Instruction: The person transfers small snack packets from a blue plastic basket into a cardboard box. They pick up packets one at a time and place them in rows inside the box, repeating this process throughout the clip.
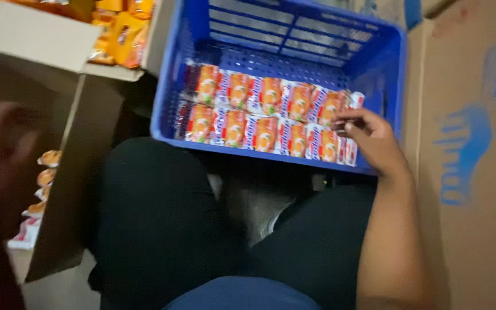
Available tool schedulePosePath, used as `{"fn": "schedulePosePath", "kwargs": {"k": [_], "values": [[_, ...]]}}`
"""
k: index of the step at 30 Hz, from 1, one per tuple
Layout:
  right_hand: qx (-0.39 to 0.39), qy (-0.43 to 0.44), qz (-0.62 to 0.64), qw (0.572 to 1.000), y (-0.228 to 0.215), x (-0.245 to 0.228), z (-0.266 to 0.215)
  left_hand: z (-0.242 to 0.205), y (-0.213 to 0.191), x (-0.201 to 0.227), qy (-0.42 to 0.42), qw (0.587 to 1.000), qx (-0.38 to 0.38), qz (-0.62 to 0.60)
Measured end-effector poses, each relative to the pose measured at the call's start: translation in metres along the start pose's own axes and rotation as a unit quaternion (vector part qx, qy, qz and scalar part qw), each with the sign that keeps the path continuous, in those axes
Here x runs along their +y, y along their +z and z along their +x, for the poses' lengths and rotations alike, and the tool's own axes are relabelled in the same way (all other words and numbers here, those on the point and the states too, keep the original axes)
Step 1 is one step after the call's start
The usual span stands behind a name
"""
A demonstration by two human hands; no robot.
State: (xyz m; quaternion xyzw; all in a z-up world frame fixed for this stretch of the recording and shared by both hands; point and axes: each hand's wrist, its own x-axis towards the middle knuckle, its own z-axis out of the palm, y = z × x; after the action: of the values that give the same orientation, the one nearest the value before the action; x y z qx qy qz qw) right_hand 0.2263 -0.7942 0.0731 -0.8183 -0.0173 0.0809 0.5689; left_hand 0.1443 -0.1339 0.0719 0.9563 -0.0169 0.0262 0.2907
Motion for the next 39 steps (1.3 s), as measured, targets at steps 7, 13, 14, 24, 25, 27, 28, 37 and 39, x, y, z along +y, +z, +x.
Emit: {"fn": "schedulePosePath", "kwargs": {"k": [7,13,14,24,25,27,28,37,39], "values": [[0.165,0.026,0.387,0.907,-0.076,0.02,0.004,0.104,0.161,0.247,0.173,0.947,-0.254,-0.087],[0.186,0.068,0.677,0.709,-0.108,0.064,0.011,0.152,0.329,0.332,0.199,0.909,-0.359,-0.067],[0.192,0.069,0.678,0.706,-0.108,0.067,0.013,0.157,0.353,0.336,0.201,0.907,-0.365,-0.066],[0.154,0.117,0.717,0.67,-0.107,0.076,0.022,0.158,0.524,0.344,0.126,0.939,-0.308,0.086],[0.159,0.116,0.716,0.67,-0.107,0.076,0.022,0.156,0.521,0.345,0.131,0.947,-0.278,0.087],[0.156,0.116,0.719,0.667,-0.108,0.082,0.024,0.153,0.511,0.346,0.124,0.947,-0.278,0.103],[0.154,0.113,0.721,0.666,-0.109,0.084,0.027,0.153,0.506,0.347,0.119,0.947,-0.274,0.116],[0.155,0.153,0.631,0.745,-0.103,0.079,0.024,0.155,0.461,0.372,0.132,0.966,-0.217,0.054],[0.168,0.148,0.5,0.836,-0.094,0.064,0.026,0.154,0.448,0.373,0.155,0.963,-0.22,-0.03]]}}
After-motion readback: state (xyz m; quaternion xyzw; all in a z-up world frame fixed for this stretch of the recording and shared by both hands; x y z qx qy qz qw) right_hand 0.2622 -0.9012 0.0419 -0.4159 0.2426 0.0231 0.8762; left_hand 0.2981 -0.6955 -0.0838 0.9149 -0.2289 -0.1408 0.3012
